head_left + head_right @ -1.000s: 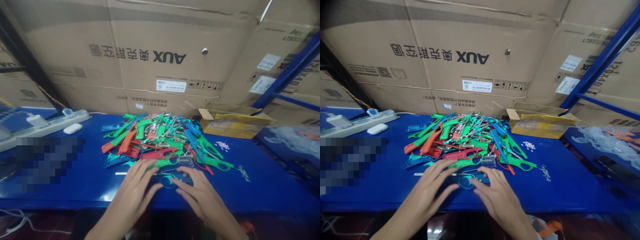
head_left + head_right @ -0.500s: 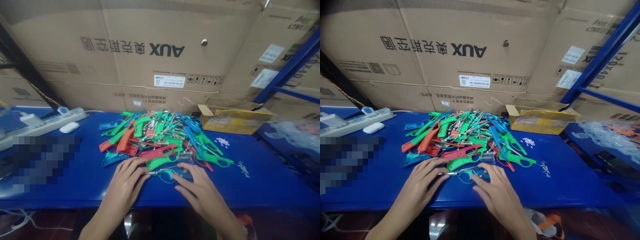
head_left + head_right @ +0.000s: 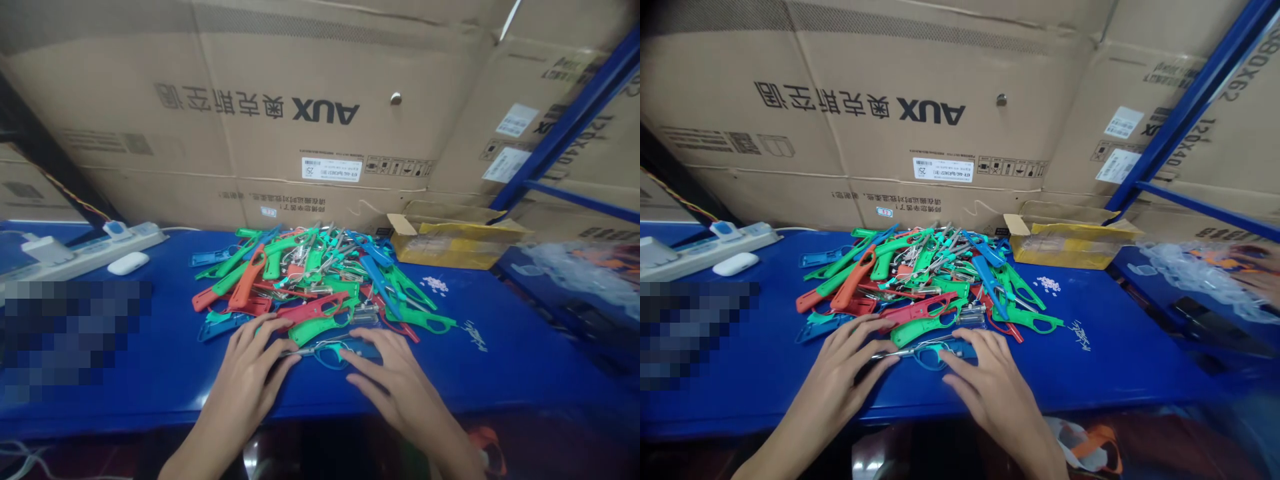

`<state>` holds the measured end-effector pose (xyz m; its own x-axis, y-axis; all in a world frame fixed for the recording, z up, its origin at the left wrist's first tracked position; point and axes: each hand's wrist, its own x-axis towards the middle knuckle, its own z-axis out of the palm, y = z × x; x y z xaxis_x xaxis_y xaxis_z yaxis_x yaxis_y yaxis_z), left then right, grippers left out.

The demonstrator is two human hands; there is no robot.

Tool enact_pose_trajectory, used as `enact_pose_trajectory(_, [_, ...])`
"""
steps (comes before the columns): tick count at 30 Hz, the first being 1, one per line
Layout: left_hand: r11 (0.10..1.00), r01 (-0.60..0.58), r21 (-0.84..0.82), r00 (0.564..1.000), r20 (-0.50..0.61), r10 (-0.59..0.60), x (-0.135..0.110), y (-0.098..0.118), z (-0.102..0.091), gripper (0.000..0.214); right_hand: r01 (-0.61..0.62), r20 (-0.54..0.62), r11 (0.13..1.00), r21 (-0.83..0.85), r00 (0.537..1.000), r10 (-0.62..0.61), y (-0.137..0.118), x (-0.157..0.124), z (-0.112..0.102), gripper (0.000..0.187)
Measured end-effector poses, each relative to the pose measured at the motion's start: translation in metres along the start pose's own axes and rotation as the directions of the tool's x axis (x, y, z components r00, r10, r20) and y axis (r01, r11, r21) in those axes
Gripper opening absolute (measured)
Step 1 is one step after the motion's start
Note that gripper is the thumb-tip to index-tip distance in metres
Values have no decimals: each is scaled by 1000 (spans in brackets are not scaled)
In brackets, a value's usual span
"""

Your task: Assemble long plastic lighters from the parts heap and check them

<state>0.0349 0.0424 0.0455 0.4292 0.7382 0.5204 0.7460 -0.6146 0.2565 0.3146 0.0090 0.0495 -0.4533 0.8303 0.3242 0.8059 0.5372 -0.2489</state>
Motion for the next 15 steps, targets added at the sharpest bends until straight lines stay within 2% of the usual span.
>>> enact_pose_trajectory(4, [1000, -15, 0, 1000, -4, 15, -2, 2, -1, 10, 31, -35, 999, -44, 999, -32, 0, 0, -2, 32])
enact_pose_trajectory(10, [1000, -22, -9, 1000, 8, 22, -4, 5, -2, 11, 76, -72, 997, -22, 994, -78, 0, 1, 1, 30])
enact_pose_trajectory(12, [1000, -18, -1, 1000, -6, 18, -5, 4, -2, 12, 68, -127, 997, 22, 990, -65, -3, -2, -5, 43])
enact_pose_trajectory(15, [1000, -25, 8, 999, -30, 25, -7, 3, -2, 17, -1, -295, 993, 117, 955, 36, -13, -17, -28, 67])
